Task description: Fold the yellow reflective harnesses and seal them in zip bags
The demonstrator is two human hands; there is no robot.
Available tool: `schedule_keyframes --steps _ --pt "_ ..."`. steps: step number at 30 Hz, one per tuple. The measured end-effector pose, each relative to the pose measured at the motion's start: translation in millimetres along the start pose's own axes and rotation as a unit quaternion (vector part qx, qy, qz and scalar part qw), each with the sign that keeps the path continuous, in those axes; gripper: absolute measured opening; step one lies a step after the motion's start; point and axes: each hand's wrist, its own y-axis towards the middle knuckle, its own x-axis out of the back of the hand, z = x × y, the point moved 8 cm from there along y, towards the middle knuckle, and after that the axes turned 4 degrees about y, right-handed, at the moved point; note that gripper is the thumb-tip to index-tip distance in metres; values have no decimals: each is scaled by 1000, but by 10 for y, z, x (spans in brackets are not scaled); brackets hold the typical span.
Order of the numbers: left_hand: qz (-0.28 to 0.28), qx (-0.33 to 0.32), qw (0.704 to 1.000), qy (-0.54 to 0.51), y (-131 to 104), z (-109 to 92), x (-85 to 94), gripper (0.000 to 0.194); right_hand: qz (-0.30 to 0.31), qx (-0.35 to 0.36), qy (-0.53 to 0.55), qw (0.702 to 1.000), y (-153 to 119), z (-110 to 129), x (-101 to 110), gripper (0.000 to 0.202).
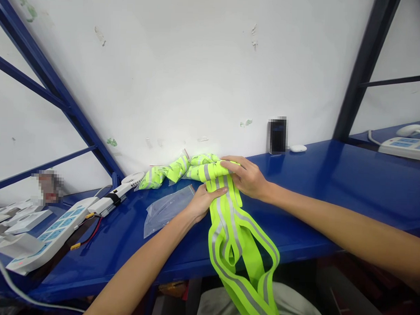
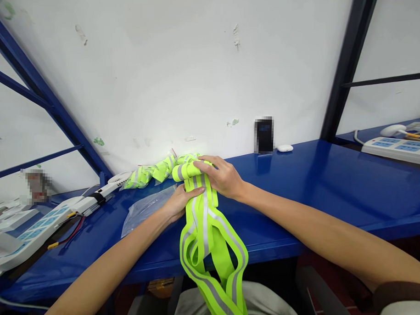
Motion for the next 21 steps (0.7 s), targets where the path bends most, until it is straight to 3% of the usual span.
schedule_keyframes --steps 4,10,16,19,21 --pt "-1 -15 1000 -2 8 -17 7 54 -12 28 22 999 12 73 43 59" --pt "-8 -26 999 -39 -5 -46 -18 53 -9 47 38 998 6 62 39 47" --pt "-25 -31 998 -57 -2 -88 72 51 106 46 134 984 -43 37 -77 48" --pt "-32 -36 997 -55 17 -95 136 52 144 -9 189 971 -58 22 -141 42" --pt "-36 -46 997 -47 32 -98 175 51 134 -98 225 960 -61 -79 -180 35"
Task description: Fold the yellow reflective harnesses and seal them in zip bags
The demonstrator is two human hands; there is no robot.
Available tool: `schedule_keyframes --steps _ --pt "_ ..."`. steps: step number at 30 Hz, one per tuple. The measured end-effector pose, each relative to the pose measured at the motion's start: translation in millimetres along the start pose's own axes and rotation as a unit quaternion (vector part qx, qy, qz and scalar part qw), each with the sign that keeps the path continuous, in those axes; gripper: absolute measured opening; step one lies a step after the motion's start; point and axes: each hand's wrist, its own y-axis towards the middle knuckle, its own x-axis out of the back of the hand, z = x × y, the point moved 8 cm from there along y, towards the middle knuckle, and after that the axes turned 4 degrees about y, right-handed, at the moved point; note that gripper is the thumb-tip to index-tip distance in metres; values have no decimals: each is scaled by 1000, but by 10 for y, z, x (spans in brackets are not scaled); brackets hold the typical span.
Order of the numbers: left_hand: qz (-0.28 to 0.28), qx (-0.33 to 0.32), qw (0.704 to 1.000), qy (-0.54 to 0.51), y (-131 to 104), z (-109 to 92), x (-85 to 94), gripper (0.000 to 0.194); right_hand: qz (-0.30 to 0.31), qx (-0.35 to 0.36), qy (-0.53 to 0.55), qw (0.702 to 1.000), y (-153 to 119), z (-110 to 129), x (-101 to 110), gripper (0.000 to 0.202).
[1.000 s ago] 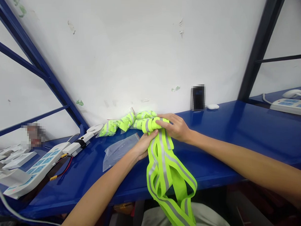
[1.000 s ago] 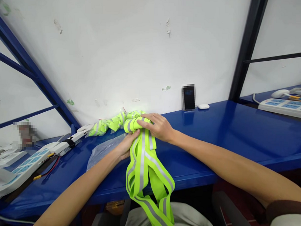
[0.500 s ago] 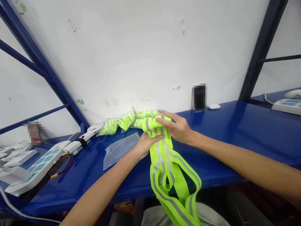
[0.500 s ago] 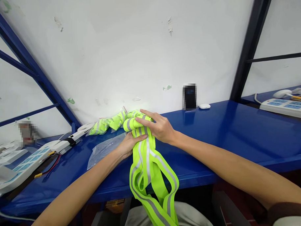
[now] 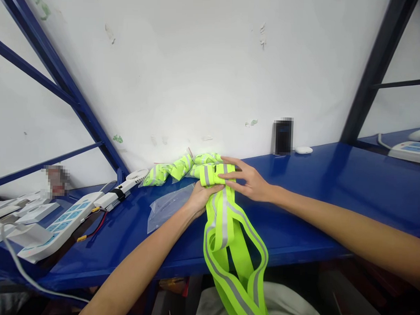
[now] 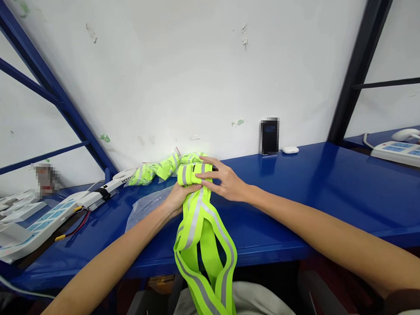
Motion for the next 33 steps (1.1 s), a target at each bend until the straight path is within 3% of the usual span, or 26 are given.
schedule_keyframes --steps 2,4,6,8,11,14,17,19,22,24,27,30,33 --pt "-1 -19 999 26 9 -21 30 48 -12 -99 77 992 8 -166 -22 46" --pt "11 -37 997 71 8 -46 36 47 15 -181 173 968 -3 -320 -105 67" --pt "24 -53 991 121 4 -69 37 47 44 -220 242 944 -10 -400 -164 73" --pt "31 -71 984 159 6 -87 44 47 50 -217 245 944 0 -417 -144 67" --pt "51 -78 980 176 25 -63 34 49 32 -163 141 976 30 -334 -50 62" --pt "53 -66 986 142 55 -12 40 51 5 -82 33 996 44 -168 -4 53" --pt "23 -82 992 93 76 -32 76 51 -12 -37 -8 999 33 -71 -11 46" --pt "18 -89 994 68 85 -55 82 51 -17 -45 -11 999 27 -80 -9 46" --pt "28 -78 996 34 95 -79 79 50 -10 -125 78 989 8 -210 -23 67" --pt "39 -75 996 21 93 -112 80 47 20 -212 198 957 -39 -335 -121 80" --pt "53 -80 995 25 86 -169 90 45 57 -319 377 868 -138 -438 -330 76" --pt "46 -105 991 64 78 -256 127 44 51 -353 496 792 -165 -438 -439 64" --pt "48 -158 977 131 55 -401 134 40 49 -363 529 766 -141 -414 -459 54"
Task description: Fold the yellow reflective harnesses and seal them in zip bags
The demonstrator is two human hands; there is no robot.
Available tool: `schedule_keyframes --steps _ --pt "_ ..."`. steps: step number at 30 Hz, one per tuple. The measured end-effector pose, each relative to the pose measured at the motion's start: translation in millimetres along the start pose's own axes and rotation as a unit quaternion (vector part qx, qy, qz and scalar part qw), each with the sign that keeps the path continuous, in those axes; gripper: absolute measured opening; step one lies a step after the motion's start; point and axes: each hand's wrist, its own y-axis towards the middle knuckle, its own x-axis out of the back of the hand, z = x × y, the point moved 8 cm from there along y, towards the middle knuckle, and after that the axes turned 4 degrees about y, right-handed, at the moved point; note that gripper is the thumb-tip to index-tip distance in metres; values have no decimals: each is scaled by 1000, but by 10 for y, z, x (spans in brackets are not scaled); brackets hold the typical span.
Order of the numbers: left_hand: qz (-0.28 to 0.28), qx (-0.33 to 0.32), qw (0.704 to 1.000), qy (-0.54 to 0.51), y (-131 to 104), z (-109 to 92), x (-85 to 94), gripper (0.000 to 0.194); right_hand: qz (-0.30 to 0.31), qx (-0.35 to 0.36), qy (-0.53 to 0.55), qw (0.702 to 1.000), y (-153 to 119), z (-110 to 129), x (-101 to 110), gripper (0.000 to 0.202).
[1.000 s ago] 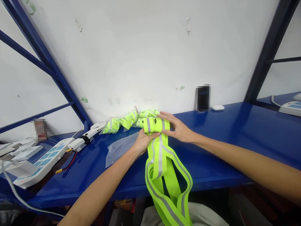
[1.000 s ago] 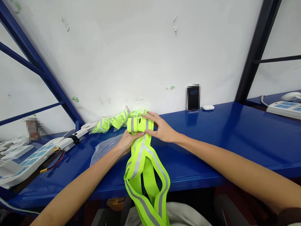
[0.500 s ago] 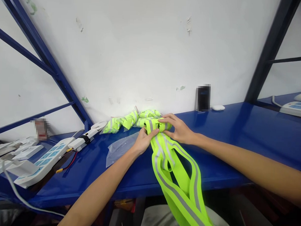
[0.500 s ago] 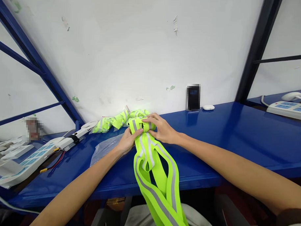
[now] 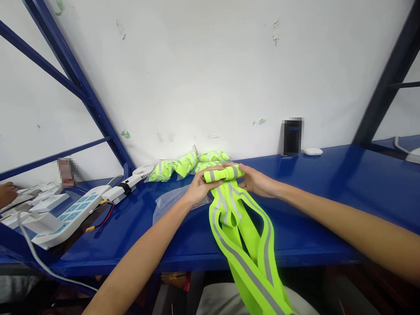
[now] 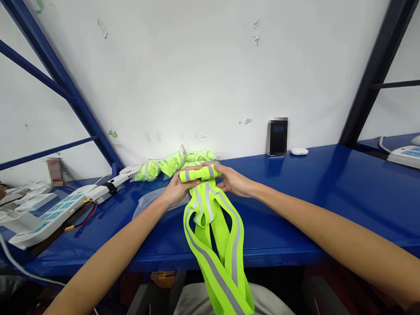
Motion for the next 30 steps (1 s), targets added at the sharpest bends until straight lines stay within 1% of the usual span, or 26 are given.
schedule_keyframes --steps 2,4,5,7,9,10,11,13,15,16,19,21,23,26,28,30 --pt "14 -24 999 41 7 -73 2 37 -7 10 3 1000 4 39 -9 47" --pt "21 -26 997 64 10 -93 0 40 -26 34 10 999 1 84 2 40" --pt "18 -22 998 65 10 -84 1 46 -39 45 13 998 -3 98 14 38" --pt "-4 -7 999 42 5 -37 7 64 -73 62 11 995 -14 104 57 39" --pt "-38 18 999 -4 -9 52 1 81 -106 76 -15 991 -26 108 111 43" --pt "-57 37 997 -31 -21 110 -8 83 -119 88 -36 988 -31 123 136 44" --pt "-71 61 994 -57 -37 176 -27 81 -130 103 -60 984 -38 149 161 44" --pt "-79 115 985 -97 -72 300 -101 64 -144 135 -108 974 -53 219 202 42" --pt "-69 153 979 -116 -100 365 -178 45 -151 162 -158 962 -71 295 225 42" --pt "-61 162 977 -123 -106 371 -208 39 -153 173 -184 955 -81 328 230 42" --pt "-46 179 970 -159 -114 351 -253 31 -156 194 -259 933 -106 392 224 43" --pt "-38 214 957 -195 -133 361 -280 26 -160 201 -291 921 -120 405 222 44" --pt "-43 246 945 -213 -158 367 -289 24 -162 209 -308 914 -132 408 219 46" --pt "-48 246 947 -202 -167 328 -274 17 -159 222 -321 907 -150 421 202 47" --pt "-38 235 952 -192 -163 312 -273 14 -156 229 -333 901 -167 441 180 48" --pt "-29 218 958 -183 -157 311 -257 19 -148 236 -346 896 -186 467 143 49"
